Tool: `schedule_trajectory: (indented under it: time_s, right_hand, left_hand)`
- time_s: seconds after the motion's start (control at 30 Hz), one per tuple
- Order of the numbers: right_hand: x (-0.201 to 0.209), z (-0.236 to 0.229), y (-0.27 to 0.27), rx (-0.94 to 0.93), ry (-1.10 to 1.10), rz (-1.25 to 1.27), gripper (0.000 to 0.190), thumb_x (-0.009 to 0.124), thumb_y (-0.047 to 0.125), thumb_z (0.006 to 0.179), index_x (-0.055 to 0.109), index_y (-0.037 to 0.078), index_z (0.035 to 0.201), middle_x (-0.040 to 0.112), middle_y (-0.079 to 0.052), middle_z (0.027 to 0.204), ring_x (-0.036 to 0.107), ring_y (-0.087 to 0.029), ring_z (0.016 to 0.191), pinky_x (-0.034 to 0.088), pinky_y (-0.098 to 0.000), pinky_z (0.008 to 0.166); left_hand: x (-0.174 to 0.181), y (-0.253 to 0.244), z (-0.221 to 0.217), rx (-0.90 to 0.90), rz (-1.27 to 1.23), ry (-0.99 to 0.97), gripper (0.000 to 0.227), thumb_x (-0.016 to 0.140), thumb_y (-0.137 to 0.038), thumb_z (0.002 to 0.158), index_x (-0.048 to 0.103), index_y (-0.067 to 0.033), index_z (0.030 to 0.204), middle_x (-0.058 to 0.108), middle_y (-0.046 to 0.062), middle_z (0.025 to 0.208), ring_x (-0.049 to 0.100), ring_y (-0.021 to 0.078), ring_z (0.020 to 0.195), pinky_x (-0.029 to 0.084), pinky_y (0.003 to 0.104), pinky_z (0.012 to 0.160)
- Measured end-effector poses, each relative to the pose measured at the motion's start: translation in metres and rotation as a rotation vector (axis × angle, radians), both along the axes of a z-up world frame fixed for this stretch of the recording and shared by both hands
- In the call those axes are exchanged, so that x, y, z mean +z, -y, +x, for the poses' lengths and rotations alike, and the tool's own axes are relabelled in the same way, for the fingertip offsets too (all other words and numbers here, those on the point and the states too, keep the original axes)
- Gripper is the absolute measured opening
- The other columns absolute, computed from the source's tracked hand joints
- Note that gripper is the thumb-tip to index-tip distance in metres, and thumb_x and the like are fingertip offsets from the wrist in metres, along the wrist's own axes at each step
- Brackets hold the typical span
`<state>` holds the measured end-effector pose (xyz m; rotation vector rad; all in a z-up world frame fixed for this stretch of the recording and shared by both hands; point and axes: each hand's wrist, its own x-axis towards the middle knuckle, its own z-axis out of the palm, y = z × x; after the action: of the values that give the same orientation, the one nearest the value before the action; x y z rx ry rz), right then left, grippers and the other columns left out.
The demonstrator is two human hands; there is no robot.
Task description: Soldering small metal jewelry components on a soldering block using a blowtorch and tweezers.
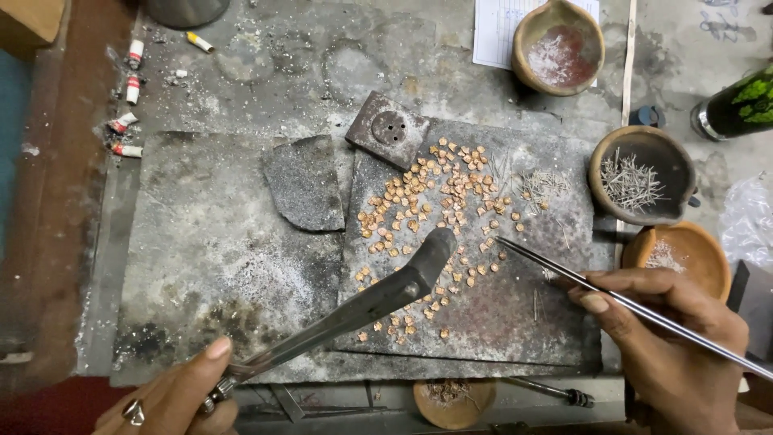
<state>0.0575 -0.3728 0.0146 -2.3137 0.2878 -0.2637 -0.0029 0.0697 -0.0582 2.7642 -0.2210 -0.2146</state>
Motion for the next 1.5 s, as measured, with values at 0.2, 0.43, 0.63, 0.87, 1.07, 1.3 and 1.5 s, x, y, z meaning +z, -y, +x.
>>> schedule_trajectory:
  time_s: [0.2,0.43,0.63,0.87,1.07,1.3,1.5]
  right_hand:
    - [-0.001,-0.044,0.021,0.008,-0.084,0.101,0.017,0.077,-0.002,0.076,0.074,-0.004,0.092,0.082,-0.017,0.098,0.081,-0.022,0.092,0.064,-0.0291,0.089]
    - [-0.019,-0.077,0.026,-0.147,0.051,-0.041,0.016,0.071,-0.002,0.092,0.064,-0.01,0.103,0.073,-0.023,0.111,0.073,-0.028,0.099,0.057,-0.0336,0.092]
    - [-0.022,-0.068,0.015,-0.164,0.101,-0.037,0.014,0.075,-0.006,0.091,0.068,-0.01,0.102,0.074,-0.021,0.105,0.074,-0.024,0.093,0.058,-0.0305,0.09]
    - [-0.033,-0.078,0.029,-0.185,0.126,-0.058,0.014,0.072,-0.003,0.1,0.066,-0.009,0.11,0.073,-0.022,0.111,0.071,-0.024,0.099,0.054,-0.0289,0.093]
    - [-0.027,-0.067,0.013,-0.209,0.102,0.023,0.014,0.073,-0.003,0.095,0.066,-0.009,0.105,0.074,-0.021,0.102,0.074,-0.023,0.088,0.056,-0.0276,0.087]
    - [-0.043,-0.075,0.027,-0.141,0.173,0.053,0.014,0.073,-0.001,0.092,0.064,-0.007,0.101,0.073,-0.021,0.102,0.075,-0.025,0.095,0.059,-0.0308,0.096]
    - [-0.04,-0.072,0.029,-0.112,0.183,0.035,0.015,0.071,-0.005,0.095,0.063,-0.011,0.105,0.072,-0.022,0.107,0.075,-0.026,0.091,0.06,-0.0291,0.09]
  left_hand:
    - [-0.031,-0.03,0.014,-0.023,-0.032,-0.292,0.087,0.073,-0.049,0.076,0.026,-0.0359,0.148,0.062,-0.012,0.053,0.056,0.009,0.042,0.05,0.029,0.048]
    - [-0.049,-0.043,0.04,0.438,-0.38,-1.162,0.091,0.015,-0.071,0.099,0.064,-0.0046,0.06,0.049,0.007,0.053,0.049,0.0285,0.043,0.049,0.049,0.063]
    - [-0.037,-0.043,0.022,-0.454,-0.471,-0.138,0.116,0.088,-0.04,0.079,0.008,-0.0255,0.162,0.057,-0.017,0.058,0.051,0.0002,0.039,0.043,0.021,0.041]
    - [-0.056,-0.053,-0.001,-0.137,-0.034,-0.271,0.131,0.091,-0.049,0.065,0.007,-0.0347,0.164,0.072,-0.014,0.061,0.065,0.0053,0.046,0.059,0.026,0.057]
    - [-0.047,-0.044,-0.002,-0.12,-0.039,-0.187,0.126,0.089,-0.05,0.064,0.012,-0.0363,0.163,0.07,-0.014,0.061,0.065,0.0056,0.047,0.057,0.026,0.057]
    - [-0.034,-0.03,-0.004,-0.098,-0.043,-0.088,0.12,0.087,-0.051,0.064,0.018,-0.0383,0.162,0.068,-0.014,0.06,0.064,0.006,0.048,0.055,0.028,0.056]
    - [-0.024,-0.021,-0.006,-0.046,-0.05,-0.043,0.112,0.084,-0.046,0.066,0.024,-0.043,0.16,0.068,-0.014,0.06,0.064,0.0062,0.046,0.054,0.029,0.056]
